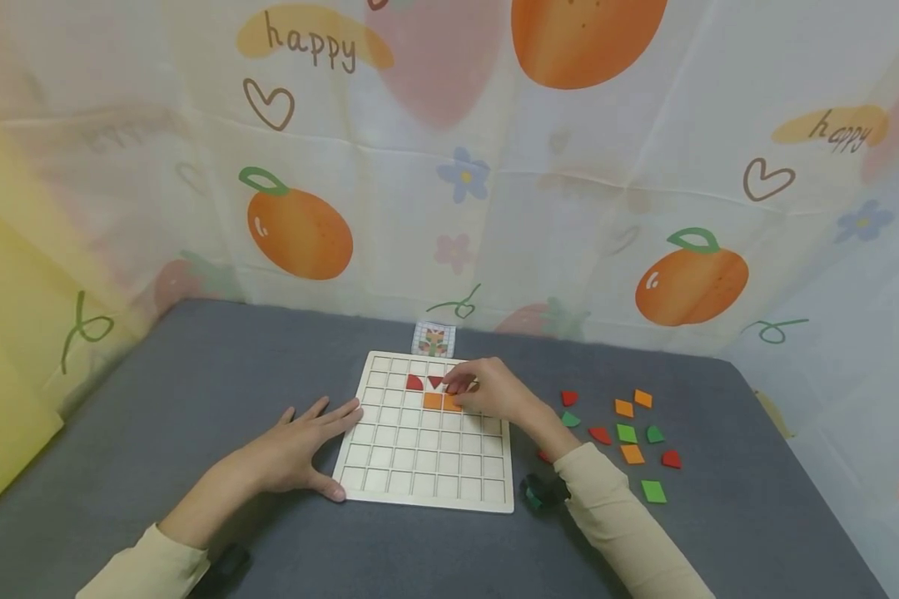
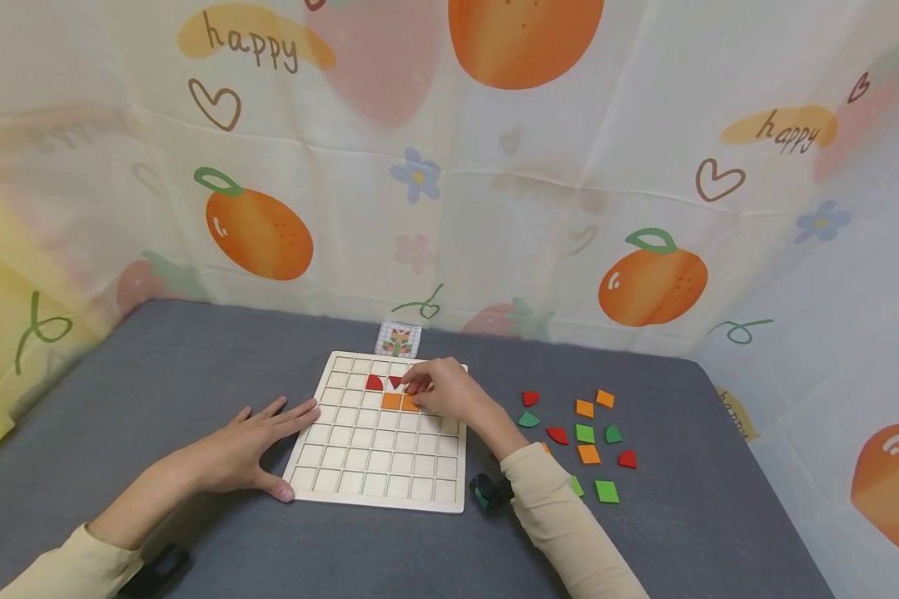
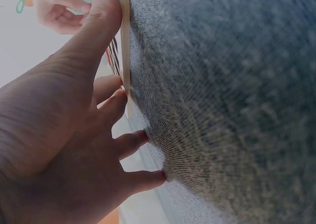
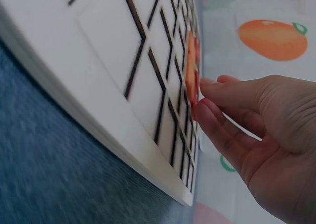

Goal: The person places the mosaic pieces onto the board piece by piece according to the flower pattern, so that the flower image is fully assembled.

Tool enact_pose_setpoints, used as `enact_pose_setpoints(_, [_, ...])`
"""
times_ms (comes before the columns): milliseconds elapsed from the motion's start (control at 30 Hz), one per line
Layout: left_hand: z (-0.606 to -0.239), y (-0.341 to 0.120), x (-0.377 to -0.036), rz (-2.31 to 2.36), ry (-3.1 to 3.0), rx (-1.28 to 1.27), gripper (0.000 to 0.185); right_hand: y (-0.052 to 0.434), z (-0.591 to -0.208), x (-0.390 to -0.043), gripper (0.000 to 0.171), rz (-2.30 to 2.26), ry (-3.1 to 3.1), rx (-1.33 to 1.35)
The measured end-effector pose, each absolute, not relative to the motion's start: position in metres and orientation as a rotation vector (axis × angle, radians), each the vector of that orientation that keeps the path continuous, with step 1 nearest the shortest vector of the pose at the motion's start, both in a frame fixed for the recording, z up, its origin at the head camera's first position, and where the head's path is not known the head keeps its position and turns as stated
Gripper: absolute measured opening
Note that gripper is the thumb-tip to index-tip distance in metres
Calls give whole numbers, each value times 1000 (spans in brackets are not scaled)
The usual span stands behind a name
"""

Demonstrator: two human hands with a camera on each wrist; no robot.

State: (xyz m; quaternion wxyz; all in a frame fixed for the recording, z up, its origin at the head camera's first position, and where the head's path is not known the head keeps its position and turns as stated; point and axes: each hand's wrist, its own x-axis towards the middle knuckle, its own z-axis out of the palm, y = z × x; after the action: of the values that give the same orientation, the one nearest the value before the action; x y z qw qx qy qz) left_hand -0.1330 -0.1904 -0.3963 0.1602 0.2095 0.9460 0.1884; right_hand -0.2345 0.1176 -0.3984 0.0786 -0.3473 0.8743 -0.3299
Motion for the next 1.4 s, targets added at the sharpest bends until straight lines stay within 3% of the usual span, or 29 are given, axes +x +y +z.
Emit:
enact_pose_setpoints(667, [-396,-190,-132,561,2706,604,115,220,-375,-232,31,-884,2801,-872])
enact_pose_setpoints(1400, [-400,-192,-133,582,2711,605,114,330,-388,-212,33,-774,2986,-595])
